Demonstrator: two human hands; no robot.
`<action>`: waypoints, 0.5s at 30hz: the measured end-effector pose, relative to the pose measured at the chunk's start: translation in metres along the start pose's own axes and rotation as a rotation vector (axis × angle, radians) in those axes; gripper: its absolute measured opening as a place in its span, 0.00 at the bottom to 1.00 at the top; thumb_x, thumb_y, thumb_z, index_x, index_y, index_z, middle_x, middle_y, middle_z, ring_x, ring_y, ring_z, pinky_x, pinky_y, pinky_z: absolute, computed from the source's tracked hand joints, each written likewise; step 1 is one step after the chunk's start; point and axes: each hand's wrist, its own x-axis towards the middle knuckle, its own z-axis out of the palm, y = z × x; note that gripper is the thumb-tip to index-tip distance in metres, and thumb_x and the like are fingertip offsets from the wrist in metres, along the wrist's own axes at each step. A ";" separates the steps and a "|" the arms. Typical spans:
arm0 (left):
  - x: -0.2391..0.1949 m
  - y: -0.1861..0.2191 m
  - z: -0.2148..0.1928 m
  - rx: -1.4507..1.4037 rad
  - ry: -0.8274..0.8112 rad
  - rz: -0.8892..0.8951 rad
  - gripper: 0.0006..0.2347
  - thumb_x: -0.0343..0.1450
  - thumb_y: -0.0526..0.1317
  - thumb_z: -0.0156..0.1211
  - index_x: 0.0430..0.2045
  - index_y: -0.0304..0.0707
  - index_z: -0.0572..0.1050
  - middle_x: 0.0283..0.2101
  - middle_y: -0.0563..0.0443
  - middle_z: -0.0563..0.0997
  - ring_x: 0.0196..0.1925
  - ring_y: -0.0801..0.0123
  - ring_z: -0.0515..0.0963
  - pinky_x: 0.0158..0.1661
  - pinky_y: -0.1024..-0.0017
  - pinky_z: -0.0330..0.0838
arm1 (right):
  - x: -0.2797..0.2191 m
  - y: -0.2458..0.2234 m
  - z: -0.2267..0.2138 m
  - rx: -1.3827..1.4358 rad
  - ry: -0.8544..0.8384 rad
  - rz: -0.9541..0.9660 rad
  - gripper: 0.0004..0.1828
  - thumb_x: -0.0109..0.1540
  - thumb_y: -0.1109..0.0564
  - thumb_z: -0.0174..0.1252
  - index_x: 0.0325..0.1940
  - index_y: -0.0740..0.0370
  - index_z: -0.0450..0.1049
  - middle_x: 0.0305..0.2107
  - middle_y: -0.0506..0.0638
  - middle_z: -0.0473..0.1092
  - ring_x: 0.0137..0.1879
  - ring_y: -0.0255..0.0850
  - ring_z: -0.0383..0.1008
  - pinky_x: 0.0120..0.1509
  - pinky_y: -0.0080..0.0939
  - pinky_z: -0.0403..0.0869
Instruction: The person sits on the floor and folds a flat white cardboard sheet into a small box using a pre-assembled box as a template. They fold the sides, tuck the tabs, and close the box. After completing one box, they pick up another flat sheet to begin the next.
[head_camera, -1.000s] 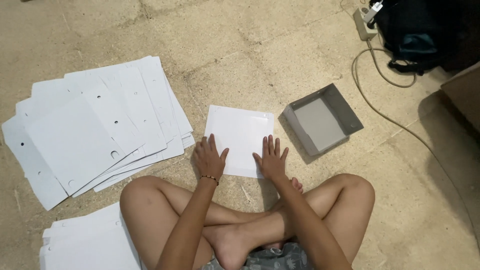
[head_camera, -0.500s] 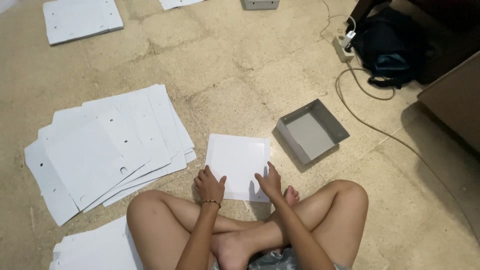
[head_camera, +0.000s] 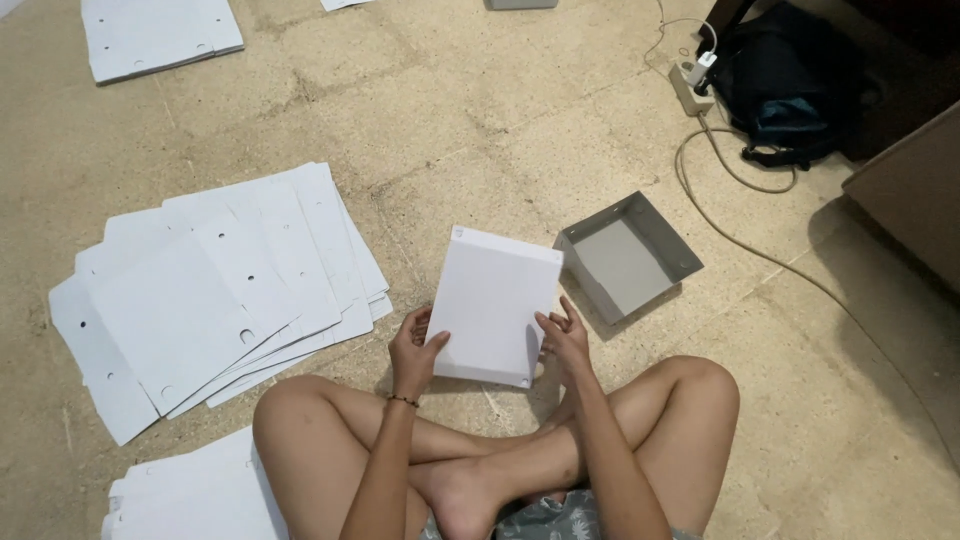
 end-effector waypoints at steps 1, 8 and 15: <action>0.003 -0.001 -0.003 0.002 0.003 -0.004 0.20 0.59 0.28 0.63 0.44 0.31 0.69 0.40 0.39 0.76 0.43 0.58 0.75 0.45 0.65 0.70 | -0.002 0.000 0.000 -0.001 -0.002 0.005 0.49 0.50 0.51 0.65 0.68 0.61 0.45 0.56 0.73 0.51 0.58 0.60 0.60 0.49 0.49 0.68; 0.011 0.001 -0.009 0.242 0.217 0.353 0.15 0.66 0.43 0.54 0.44 0.39 0.64 0.47 0.42 0.68 0.54 0.49 0.65 0.54 0.51 0.59 | -0.034 -0.023 0.011 -0.362 0.117 -1.222 0.11 0.52 0.60 0.61 0.38 0.63 0.76 0.35 0.55 0.71 0.45 0.48 0.70 0.54 0.49 0.66; 0.011 -0.041 -0.007 0.357 0.333 -0.051 0.29 0.58 0.25 0.50 0.54 0.41 0.52 0.57 0.39 0.54 0.56 0.44 0.63 0.52 0.47 0.62 | -0.008 0.030 0.035 -1.380 -0.052 -1.108 0.18 0.48 0.62 0.62 0.39 0.45 0.73 0.30 0.43 0.67 0.45 0.40 0.64 0.57 0.55 0.58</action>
